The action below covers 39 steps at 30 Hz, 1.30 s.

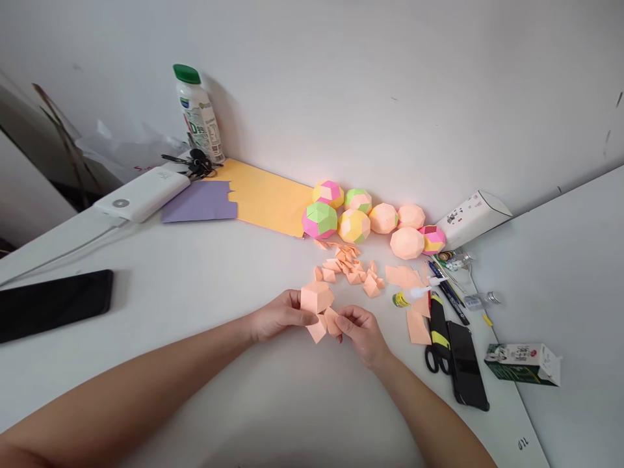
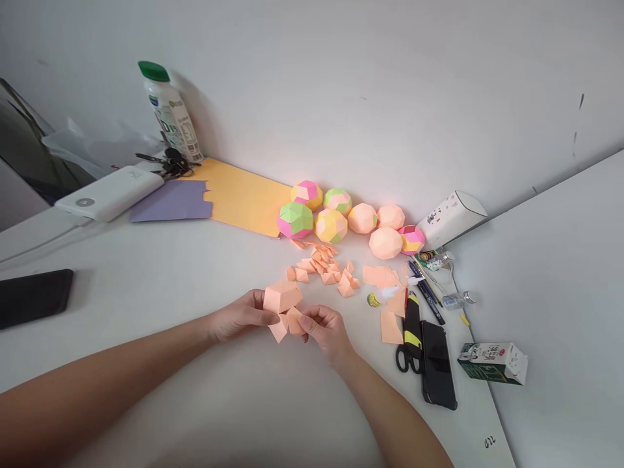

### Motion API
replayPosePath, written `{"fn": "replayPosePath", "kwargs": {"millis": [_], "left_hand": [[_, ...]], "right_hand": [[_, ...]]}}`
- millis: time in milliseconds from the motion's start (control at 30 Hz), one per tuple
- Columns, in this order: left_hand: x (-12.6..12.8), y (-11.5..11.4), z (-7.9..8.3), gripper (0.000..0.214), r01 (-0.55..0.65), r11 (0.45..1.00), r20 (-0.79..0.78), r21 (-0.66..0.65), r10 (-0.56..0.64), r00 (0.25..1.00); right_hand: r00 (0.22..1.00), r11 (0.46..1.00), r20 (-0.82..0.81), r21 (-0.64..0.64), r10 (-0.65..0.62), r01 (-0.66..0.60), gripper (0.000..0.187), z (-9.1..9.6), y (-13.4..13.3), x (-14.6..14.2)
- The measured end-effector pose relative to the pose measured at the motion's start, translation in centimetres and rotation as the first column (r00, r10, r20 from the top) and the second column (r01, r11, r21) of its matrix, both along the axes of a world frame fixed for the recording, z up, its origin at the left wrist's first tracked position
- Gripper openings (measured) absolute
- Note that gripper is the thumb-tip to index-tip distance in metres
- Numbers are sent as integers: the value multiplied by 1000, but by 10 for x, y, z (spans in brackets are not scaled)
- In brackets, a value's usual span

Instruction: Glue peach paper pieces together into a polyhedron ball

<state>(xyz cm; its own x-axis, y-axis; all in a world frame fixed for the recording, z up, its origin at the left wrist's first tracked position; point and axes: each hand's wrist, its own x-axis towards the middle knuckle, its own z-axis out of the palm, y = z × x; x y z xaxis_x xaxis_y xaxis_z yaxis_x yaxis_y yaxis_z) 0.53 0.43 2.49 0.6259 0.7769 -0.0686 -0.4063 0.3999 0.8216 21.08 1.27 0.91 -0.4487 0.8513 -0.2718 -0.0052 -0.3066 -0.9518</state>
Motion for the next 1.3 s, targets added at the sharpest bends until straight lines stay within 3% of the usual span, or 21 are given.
{"fn": "replayPosePath", "kwargs": {"millis": [333, 900, 1300], "left_hand": [[0, -2, -2, 22, 31, 999, -48, 30, -29, 998], [1, 0, -5, 16, -8, 1000, -265, -24, 1, 964], [1, -2, 0, 14, 69, 996, -245, 51, -55, 968]], "right_hand": [[999, 1000, 37, -2, 3, -3, 21, 3, -6, -3], [996, 1000, 84, 9, 15, -16, 25, 9, -10, -6], [991, 992, 54, 42, 121, -123, 24, 9, -9, -7]]}}
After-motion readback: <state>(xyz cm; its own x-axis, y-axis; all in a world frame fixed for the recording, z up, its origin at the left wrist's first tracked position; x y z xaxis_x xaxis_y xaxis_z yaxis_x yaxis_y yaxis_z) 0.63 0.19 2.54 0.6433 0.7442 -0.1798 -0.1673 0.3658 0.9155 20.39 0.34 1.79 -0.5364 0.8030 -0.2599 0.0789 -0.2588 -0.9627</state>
